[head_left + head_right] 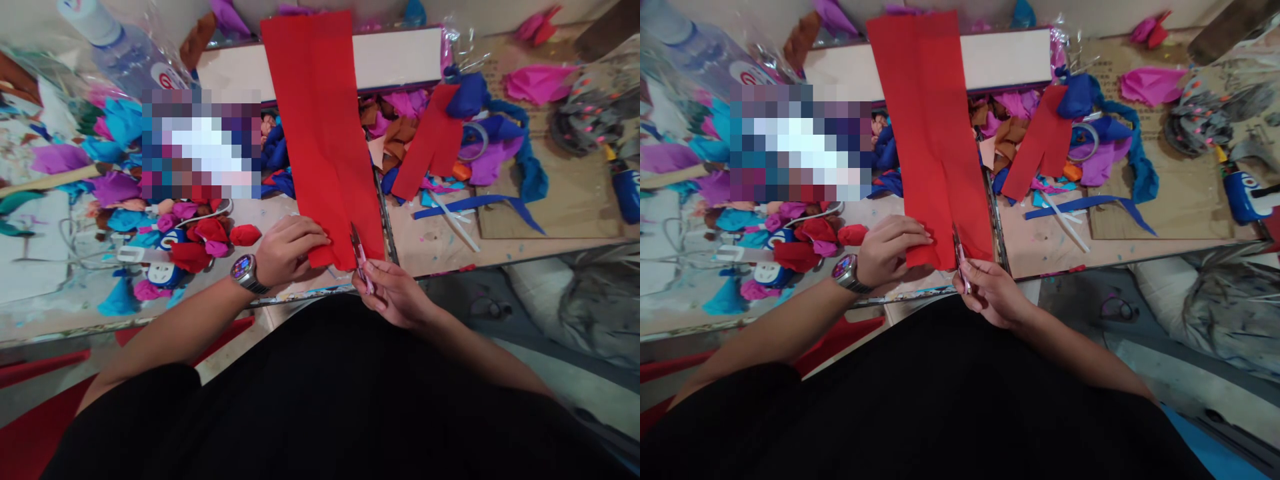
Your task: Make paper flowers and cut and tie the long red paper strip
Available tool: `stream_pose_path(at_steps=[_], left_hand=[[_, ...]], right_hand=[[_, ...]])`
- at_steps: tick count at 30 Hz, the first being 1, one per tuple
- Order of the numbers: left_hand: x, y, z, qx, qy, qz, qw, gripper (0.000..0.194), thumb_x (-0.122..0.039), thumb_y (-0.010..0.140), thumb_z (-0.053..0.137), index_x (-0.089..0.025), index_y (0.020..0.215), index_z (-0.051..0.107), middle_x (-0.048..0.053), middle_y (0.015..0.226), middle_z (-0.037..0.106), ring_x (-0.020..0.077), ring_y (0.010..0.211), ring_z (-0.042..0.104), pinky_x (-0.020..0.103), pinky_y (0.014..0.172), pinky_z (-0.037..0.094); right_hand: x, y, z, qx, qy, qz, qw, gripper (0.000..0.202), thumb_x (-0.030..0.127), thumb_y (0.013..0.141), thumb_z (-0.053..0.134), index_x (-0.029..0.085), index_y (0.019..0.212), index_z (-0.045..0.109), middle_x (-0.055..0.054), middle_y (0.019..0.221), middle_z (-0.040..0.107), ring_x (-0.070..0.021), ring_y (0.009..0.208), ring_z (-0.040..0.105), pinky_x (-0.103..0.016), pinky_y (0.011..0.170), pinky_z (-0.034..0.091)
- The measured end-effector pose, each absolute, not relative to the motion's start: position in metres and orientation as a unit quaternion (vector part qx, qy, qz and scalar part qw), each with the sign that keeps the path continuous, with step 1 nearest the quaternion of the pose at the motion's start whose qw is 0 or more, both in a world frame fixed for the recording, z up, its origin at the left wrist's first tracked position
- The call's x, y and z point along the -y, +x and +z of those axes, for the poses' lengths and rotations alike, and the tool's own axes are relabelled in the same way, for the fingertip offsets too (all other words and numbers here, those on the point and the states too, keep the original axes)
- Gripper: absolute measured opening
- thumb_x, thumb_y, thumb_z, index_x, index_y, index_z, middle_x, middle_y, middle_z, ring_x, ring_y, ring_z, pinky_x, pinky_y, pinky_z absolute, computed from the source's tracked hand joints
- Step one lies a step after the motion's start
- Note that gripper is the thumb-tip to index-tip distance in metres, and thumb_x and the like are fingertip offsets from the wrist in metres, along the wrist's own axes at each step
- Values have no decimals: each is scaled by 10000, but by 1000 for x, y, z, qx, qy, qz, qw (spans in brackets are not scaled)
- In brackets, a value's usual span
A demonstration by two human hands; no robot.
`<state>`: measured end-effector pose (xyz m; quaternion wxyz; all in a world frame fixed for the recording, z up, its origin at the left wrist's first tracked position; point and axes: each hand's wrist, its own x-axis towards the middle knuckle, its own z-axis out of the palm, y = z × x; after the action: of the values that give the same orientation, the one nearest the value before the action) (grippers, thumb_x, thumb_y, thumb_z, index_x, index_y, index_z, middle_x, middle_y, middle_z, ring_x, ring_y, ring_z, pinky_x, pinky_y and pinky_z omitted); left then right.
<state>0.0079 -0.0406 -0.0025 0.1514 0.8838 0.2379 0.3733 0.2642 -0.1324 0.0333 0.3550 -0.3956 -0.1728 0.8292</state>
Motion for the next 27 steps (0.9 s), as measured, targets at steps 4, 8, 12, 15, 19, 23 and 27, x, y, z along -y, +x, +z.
stream_pose_path(at_steps=[4,8,12,15,19,23,27], left_hand=[[40,9,-1,-234,882,381,151,358,-415,920,823,-244,1223,736,101,1113,816,267,1051,775,449,939,614],[41,10,-2,-229,882,382,154,363,-392,916,823,-247,1236,729,102,1126,814,272,1069,773,452,947,614],[42,10,-4,-232,881,382,158,385,-413,906,831,-250,1240,731,102,1136,814,271,1079,772,456,960,611],[43,10,-4,-238,878,385,157,358,-417,924,816,-258,1235,738,98,1130,818,269,1077,775,458,957,609],[42,9,-3,-235,880,384,153,344,-412,934,815,-265,1236,741,93,1126,821,268,1066,782,457,934,605],[42,9,-3,-233,881,384,147,357,-401,928,820,-256,1240,729,92,1123,822,266,1058,782,447,922,593],[42,10,-3,-241,881,383,139,345,-412,926,814,-257,1223,733,87,1112,825,259,1050,782,435,924,585]], right_hand=[[134,264,33,180,-396,830,350,380,480,909,851,149,893,665,18,715,648,-23,414,407,-204,406,181],[134,263,30,182,-397,826,357,373,472,910,849,150,869,665,16,707,647,-26,414,405,-206,400,186],[134,263,30,186,-398,824,358,353,474,918,839,153,897,693,15,709,649,-32,423,404,-209,403,198],[135,263,30,187,-405,819,360,350,469,914,841,159,879,683,18,711,643,-33,426,396,-210,405,193],[136,263,29,184,-402,820,363,392,503,935,817,164,834,648,13,734,646,-27,416,391,-214,412,192],[138,265,27,177,-393,826,364,375,495,956,800,162,865,654,10,752,653,-24,414,406,-212,418,194],[138,267,28,177,-396,827,357,349,488,964,788,164,911,667,4,763,659,-35,425,412,-213,413,201]])
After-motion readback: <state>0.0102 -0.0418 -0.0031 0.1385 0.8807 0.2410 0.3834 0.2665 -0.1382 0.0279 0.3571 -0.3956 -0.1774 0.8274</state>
